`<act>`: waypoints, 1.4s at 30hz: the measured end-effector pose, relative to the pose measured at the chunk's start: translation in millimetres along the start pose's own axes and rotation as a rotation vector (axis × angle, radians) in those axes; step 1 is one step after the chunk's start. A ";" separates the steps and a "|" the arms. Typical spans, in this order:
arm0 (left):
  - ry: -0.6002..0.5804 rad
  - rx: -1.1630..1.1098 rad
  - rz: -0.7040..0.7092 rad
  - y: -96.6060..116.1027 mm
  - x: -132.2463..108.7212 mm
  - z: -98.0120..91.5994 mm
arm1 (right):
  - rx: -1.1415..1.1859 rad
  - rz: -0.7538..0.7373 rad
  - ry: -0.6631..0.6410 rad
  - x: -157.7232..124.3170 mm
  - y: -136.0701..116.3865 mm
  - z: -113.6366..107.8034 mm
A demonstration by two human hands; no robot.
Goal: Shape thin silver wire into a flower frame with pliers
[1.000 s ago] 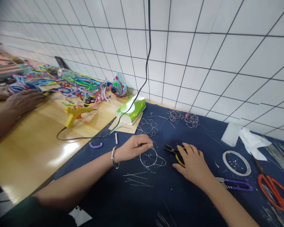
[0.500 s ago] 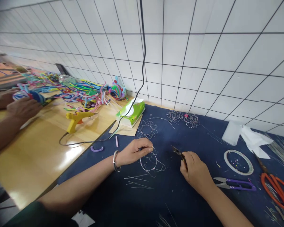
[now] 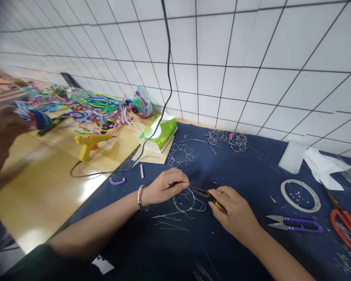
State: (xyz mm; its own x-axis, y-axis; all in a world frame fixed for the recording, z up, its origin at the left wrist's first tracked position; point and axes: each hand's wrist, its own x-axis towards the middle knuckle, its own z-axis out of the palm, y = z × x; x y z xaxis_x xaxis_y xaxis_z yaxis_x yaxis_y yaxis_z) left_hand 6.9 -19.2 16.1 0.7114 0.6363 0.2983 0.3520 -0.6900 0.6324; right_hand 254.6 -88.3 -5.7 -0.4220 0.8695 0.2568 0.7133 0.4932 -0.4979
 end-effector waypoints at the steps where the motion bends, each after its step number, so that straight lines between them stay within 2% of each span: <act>1: 0.002 0.006 0.001 -0.1 -0.1 -0.3 | -0.040 -0.021 0.015 2.3 -0.6 0.7; 7: 0.026 0.036 0.013 -0.2 -0.8 -2.7 | -0.197 -0.103 0.024 16.2 -9.9 0.4; 12: 0.036 0.060 0.008 -2.6 -1.6 -3.5 | -0.337 -0.144 0.014 24.9 -18.7 -9.5; 21: 0.037 0.087 0.020 -2.6 -2.4 -8.8 | -0.353 -0.201 -0.014 38.3 -16.5 -22.2; 36: 0.016 0.115 0.026 -4.4 -2.2 -5.3 | -0.540 -0.309 0.024 29.7 -19.4 -18.5; 42: -0.013 0.127 0.046 -4.8 -2.2 -4.8 | -0.516 -0.303 0.050 28.6 -22.6 -17.0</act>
State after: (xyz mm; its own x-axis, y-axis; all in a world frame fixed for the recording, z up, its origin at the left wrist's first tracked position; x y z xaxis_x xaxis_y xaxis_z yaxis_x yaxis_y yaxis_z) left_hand 0.7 -15.6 15.8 0.7359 0.5993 0.3151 0.3927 -0.7569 0.5224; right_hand 236.0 -74.1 27.0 -0.6311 0.6820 0.3695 0.7502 0.6578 0.0674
